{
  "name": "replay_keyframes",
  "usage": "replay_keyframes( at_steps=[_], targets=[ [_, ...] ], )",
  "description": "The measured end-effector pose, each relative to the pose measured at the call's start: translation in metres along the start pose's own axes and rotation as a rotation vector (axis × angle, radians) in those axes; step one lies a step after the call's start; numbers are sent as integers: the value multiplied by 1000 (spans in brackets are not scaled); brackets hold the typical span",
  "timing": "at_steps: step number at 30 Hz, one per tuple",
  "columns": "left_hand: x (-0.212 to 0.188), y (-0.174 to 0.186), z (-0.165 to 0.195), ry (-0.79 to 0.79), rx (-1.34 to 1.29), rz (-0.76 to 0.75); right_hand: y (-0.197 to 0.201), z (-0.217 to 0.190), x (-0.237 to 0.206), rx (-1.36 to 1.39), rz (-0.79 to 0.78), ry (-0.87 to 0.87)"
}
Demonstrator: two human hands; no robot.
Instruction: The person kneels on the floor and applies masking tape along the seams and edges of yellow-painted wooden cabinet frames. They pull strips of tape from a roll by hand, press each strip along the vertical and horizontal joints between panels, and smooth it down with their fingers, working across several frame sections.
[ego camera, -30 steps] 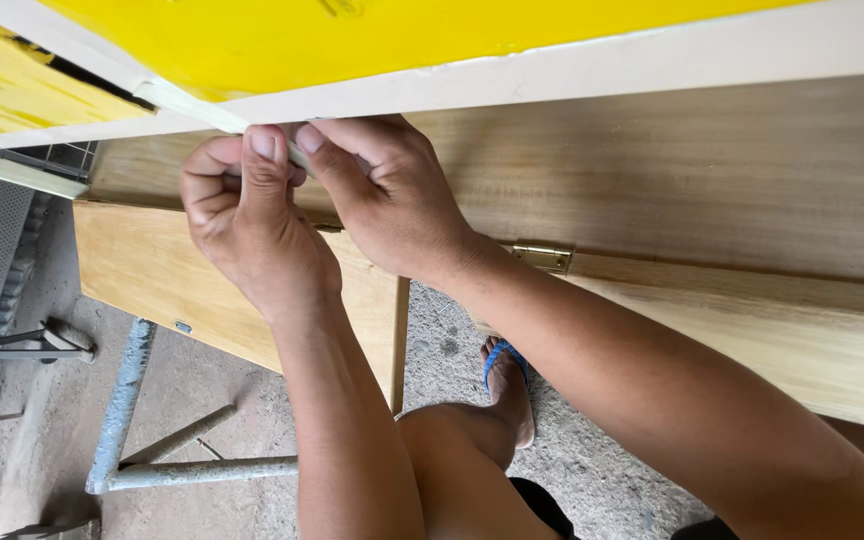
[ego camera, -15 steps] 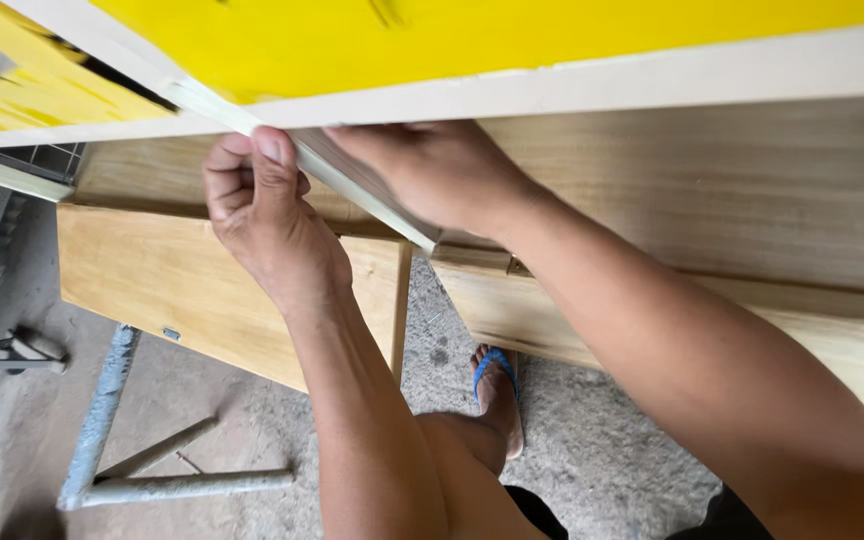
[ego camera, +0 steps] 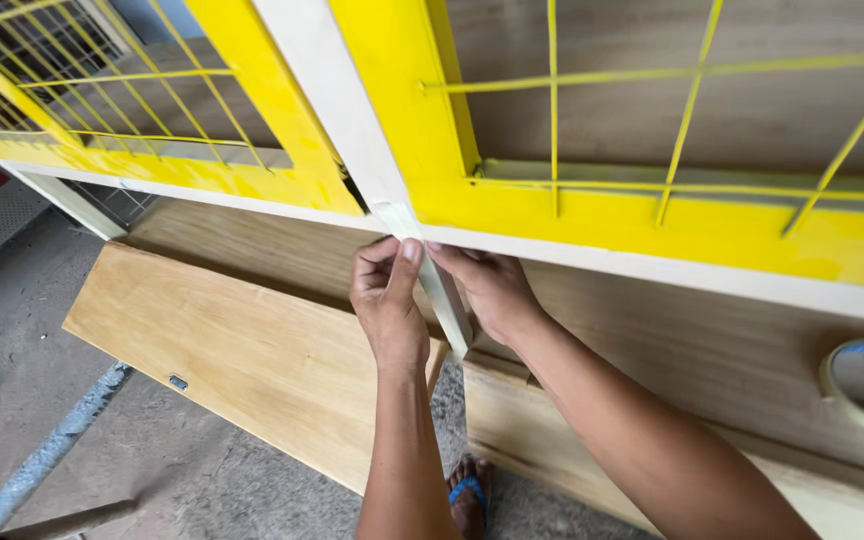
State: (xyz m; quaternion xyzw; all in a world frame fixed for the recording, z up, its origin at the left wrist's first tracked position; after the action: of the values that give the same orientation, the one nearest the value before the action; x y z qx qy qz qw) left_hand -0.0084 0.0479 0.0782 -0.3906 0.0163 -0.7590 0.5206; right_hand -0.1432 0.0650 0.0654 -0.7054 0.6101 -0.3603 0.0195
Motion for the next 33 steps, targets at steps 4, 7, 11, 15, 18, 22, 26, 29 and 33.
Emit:
replay_keyframes(
  at_steps=[4, 7, 11, 15, 18, 22, 26, 29, 33],
  targets=[
    [1, -2, 4, 5, 182, 17, 14, -44, -31, -563, 34, -229],
    [3, -3, 8, -28, 132, -8, 27, -123, -109, -989, -108, -123],
    [10, -2, 14, 19, 202, -23, 124, -191, -246, -1875, 35, -796],
    [5, -4, 29, 54, 294, -14, 187, -213, -314, -2080, 64, -863],
    [-19, 5, 53, 62, 425, 99, 209, -226, -332, -2098, 216, -901],
    [-112, -16, 84, 39, 626, -17, 143, -231, -316, -2272, 112, -484],
    [-189, -63, 64, 277, 698, -296, 83, -149, -326, -1175, 114, -845],
    [-215, -84, 52, 395, 605, -305, 7, -106, -308, -867, -125, -533],
    [-216, -104, 66, 222, 709, -420, -20, -100, -299, -702, -135, -435]
  ],
)
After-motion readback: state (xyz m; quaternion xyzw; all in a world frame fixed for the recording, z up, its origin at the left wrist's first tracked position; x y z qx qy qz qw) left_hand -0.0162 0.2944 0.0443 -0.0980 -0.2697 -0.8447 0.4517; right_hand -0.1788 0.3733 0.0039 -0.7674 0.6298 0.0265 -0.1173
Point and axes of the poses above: each hand's wrist, its own x-axis towards the middle knuckle, its own y-axis out of the back of the hand, z = x × y, the point moved 8 cm from there along x, towards the middle knuckle, and after that the axes turned 15 degrees about -z, right-handed, at the moved point
